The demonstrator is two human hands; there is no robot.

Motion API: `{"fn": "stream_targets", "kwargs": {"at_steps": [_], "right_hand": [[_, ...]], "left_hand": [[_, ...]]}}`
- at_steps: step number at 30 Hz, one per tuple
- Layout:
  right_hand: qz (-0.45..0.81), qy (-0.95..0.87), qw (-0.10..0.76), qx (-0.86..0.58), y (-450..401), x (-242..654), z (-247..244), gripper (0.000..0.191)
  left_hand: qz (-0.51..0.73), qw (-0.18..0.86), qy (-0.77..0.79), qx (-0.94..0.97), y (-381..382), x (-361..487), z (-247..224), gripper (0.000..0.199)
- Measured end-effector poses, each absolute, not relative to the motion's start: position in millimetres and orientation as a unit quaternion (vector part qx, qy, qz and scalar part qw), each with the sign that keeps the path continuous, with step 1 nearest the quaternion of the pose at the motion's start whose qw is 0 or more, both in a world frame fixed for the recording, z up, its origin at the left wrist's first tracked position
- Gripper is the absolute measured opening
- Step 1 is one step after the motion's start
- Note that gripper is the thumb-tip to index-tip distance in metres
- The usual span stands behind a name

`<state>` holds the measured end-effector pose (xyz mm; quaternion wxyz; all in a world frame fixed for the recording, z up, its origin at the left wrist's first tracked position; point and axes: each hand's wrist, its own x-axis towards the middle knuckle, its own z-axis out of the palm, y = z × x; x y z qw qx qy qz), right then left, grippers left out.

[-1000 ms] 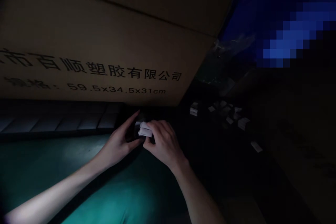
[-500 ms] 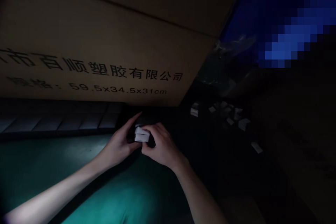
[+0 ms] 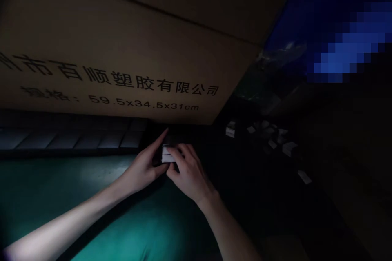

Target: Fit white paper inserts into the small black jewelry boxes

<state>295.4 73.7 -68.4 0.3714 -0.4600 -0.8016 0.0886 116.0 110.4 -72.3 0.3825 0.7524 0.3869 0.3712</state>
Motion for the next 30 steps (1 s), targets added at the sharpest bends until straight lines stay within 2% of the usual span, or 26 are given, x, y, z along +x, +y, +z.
{"fn": "stream_targets", "kwargs": {"at_steps": [5, 11, 13, 19, 24, 30], "right_hand": [[0.16, -0.755, 0.457, -0.442, 72, 289, -71, 0.049], [0.295, -0.605, 0.552, -0.492, 69, 274, -73, 0.013], [0.329, -0.565, 0.582, -0.484, 70, 271, -75, 0.007], [0.404, -0.497, 0.57, -0.516, 77, 274, -73, 0.017], [0.47, -0.428, 0.597, -0.489, 83, 279, -75, 0.023], [0.446, -0.463, 0.572, -0.509, 85, 281, -81, 0.026]], "left_hand": [[0.377, 0.366, 0.391, 0.756, 110, 115, -71, 0.094], [0.404, 0.34, 0.4, 0.749, 106, 118, -67, 0.077], [0.404, 0.336, 0.404, 0.749, 104, 118, -66, 0.075], [0.403, 0.318, 0.409, 0.755, 102, 117, -67, 0.074], [0.392, 0.299, 0.374, 0.786, 100, 118, -69, 0.07], [0.394, 0.316, 0.378, 0.776, 99, 119, -66, 0.064]]}}
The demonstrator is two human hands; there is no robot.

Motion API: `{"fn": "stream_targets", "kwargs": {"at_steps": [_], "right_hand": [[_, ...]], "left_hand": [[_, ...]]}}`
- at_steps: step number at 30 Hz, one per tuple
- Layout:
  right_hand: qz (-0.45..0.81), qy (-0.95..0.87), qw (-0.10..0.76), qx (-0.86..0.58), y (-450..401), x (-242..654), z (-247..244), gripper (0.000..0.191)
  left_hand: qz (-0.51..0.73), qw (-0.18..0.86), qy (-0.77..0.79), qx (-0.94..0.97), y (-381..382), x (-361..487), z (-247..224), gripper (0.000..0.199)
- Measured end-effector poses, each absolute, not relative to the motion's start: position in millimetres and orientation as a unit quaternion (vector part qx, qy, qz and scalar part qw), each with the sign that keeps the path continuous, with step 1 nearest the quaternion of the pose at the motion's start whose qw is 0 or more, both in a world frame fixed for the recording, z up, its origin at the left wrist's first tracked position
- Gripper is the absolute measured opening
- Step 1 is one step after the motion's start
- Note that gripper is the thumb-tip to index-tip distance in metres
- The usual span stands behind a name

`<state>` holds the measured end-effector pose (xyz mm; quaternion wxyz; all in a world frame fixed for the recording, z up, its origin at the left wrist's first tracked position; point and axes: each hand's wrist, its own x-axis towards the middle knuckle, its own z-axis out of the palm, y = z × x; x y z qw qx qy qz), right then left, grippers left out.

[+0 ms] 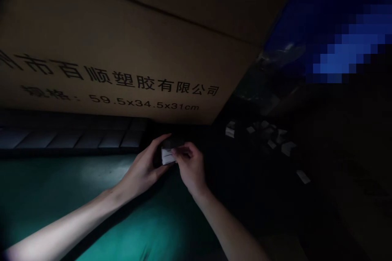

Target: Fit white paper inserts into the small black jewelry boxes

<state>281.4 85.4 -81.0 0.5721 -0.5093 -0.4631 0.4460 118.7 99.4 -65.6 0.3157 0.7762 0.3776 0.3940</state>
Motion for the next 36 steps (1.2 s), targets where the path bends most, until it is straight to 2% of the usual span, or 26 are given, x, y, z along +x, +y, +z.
{"fn": "stream_targets", "kwargs": {"at_steps": [4, 8, 13, 16, 23, 27, 31, 36], "right_hand": [[0.41, -0.491, 0.572, -0.514, 86, 279, -81, 0.027], [0.393, -0.497, 0.582, -0.509, 88, 280, -82, 0.023], [0.426, -0.498, 0.578, -0.486, 89, 286, -81, 0.022], [0.43, -0.497, 0.577, -0.484, 89, 286, -80, 0.022], [0.422, -0.48, 0.608, -0.471, 90, 278, -81, 0.029], [0.51, -0.451, 0.566, -0.465, 93, 277, -81, 0.043], [0.575, -0.46, 0.519, -0.434, 94, 281, -84, 0.057], [0.508, -0.517, 0.517, -0.455, 91, 279, -86, 0.044]], "left_hand": [[0.408, 0.386, 0.364, 0.743, 101, 119, -62, 0.065], [0.409, 0.527, 0.32, 0.673, 103, 120, -57, 0.078], [0.403, 0.582, 0.35, 0.614, 105, 120, -51, 0.057], [0.391, 0.613, 0.368, 0.58, 106, 119, -49, 0.056], [0.437, 0.611, 0.398, 0.526, 108, 121, -51, 0.063], [0.483, 0.614, 0.398, 0.482, 111, 121, -54, 0.062], [0.479, 0.592, 0.415, 0.499, 112, 120, -52, 0.06], [0.425, 0.572, 0.432, 0.553, 110, 119, -44, 0.075]]}}
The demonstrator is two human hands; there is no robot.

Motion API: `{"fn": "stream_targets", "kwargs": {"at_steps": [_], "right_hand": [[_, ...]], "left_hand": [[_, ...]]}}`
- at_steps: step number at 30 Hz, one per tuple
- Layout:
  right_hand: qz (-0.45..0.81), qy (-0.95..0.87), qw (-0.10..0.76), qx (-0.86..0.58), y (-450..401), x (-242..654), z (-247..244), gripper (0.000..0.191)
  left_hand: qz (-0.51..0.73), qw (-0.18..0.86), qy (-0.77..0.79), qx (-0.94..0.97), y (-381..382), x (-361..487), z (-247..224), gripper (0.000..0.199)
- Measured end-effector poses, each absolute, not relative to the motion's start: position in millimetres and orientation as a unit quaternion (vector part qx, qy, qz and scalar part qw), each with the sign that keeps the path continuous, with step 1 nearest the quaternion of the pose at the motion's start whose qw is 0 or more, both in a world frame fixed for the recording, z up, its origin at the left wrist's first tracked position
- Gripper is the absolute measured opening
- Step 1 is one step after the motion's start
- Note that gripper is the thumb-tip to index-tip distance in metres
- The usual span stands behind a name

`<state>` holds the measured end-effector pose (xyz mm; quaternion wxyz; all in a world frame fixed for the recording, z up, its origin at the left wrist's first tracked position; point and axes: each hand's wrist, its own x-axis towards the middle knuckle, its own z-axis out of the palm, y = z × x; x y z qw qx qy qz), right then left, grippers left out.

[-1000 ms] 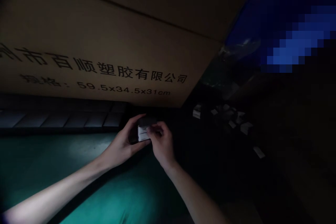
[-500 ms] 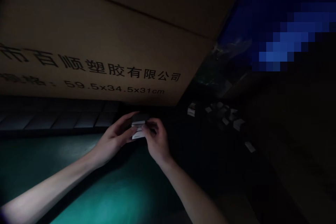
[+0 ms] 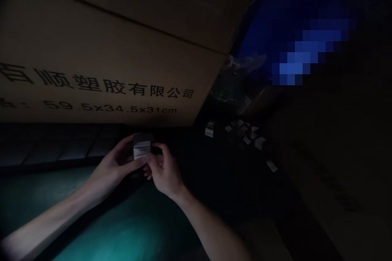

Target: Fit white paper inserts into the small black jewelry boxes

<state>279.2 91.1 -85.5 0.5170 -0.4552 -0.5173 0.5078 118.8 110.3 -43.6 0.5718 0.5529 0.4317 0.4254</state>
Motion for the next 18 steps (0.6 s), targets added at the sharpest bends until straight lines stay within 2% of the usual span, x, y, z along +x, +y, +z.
{"fn": "stream_targets", "kwargs": {"at_steps": [4, 6, 8, 11, 12, 13, 18], "right_hand": [[0.49, -0.562, 0.474, -0.469, 88, 280, -79, 0.04], [0.437, -0.601, 0.459, -0.487, 86, 300, -73, 0.04], [0.305, -0.612, 0.496, -0.535, 86, 344, -66, 0.039], [0.032, -0.473, 0.579, -0.663, 88, 445, -60, 0.038], [-0.05, -0.411, 0.557, -0.72, 90, 482, -61, 0.042], [-0.097, -0.371, 0.499, -0.777, 91, 516, -62, 0.045], [-0.052, -0.381, 0.365, -0.848, 97, 615, -86, 0.03]], "left_hand": [[0.406, 0.576, 0.44, 0.556, 111, 117, -42, 0.078], [0.405, 0.582, 0.453, 0.54, 111, 117, -43, 0.077], [0.398, 0.596, 0.465, 0.519, 112, 116, -44, 0.079], [0.378, 0.631, 0.468, 0.489, 111, 116, -45, 0.081], [0.373, 0.645, 0.466, 0.477, 111, 117, -44, 0.082], [0.369, 0.661, 0.462, 0.462, 110, 118, -44, 0.083], [0.354, 0.743, 0.416, 0.386, 105, 122, -43, 0.073]]}}
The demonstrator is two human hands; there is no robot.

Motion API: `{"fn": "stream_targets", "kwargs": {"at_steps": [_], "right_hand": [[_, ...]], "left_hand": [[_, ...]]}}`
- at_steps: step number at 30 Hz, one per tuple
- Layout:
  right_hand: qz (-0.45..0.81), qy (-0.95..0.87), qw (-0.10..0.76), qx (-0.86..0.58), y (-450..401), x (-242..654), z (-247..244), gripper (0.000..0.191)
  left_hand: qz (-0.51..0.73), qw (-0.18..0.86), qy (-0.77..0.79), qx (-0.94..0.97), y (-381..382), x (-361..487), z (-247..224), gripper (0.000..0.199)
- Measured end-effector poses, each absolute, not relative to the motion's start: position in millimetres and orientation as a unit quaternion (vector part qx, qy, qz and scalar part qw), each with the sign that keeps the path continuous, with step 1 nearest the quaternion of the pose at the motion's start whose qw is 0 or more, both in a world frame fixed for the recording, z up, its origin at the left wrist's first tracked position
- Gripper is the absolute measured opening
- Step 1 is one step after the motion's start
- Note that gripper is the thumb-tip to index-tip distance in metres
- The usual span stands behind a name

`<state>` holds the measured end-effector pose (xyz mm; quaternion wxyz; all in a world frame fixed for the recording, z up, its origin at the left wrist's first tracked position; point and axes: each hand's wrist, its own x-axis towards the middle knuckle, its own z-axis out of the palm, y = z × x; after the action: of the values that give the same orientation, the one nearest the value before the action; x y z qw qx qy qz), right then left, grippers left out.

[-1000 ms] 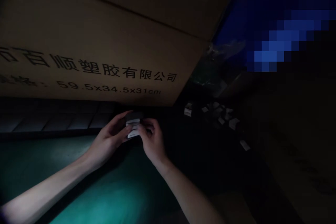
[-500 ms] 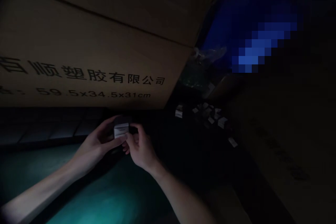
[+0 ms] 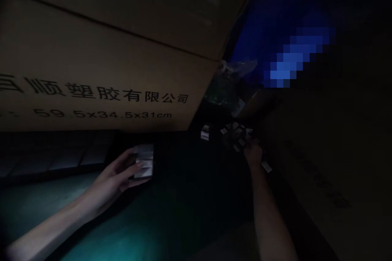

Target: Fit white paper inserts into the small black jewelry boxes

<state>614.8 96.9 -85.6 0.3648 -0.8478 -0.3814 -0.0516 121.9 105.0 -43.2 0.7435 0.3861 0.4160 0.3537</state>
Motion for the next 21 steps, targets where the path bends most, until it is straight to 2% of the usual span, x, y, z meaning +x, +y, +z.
{"fn": "stream_targets", "kwargs": {"at_steps": [6, 12, 15, 17, 19, 21], "right_hand": [[-0.001, -0.44, 0.257, -0.86, 110, 632, -101, 0.027], [-0.033, -0.432, 0.243, -0.868, 107, 631, -85, 0.028], [-0.083, -0.421, 0.28, -0.859, 91, 606, -76, 0.04], [-0.101, -0.414, 0.34, -0.838, 77, 575, -70, 0.044], [-0.066, -0.416, 0.472, -0.775, 66, 532, -62, 0.042], [0.04, -0.427, 0.561, -0.708, 60, 482, -51, 0.042]], "left_hand": [[0.339, 0.727, 0.414, 0.429, 106, 118, -49, 0.065], [0.354, 0.71, 0.4, 0.458, 105, 119, -48, 0.055], [0.369, 0.71, 0.403, 0.444, 104, 120, -46, 0.054], [0.369, 0.712, 0.422, 0.422, 104, 120, -46, 0.061], [0.364, 0.715, 0.451, 0.39, 105, 121, -46, 0.072], [0.355, 0.718, 0.472, 0.368, 107, 120, -46, 0.082]]}}
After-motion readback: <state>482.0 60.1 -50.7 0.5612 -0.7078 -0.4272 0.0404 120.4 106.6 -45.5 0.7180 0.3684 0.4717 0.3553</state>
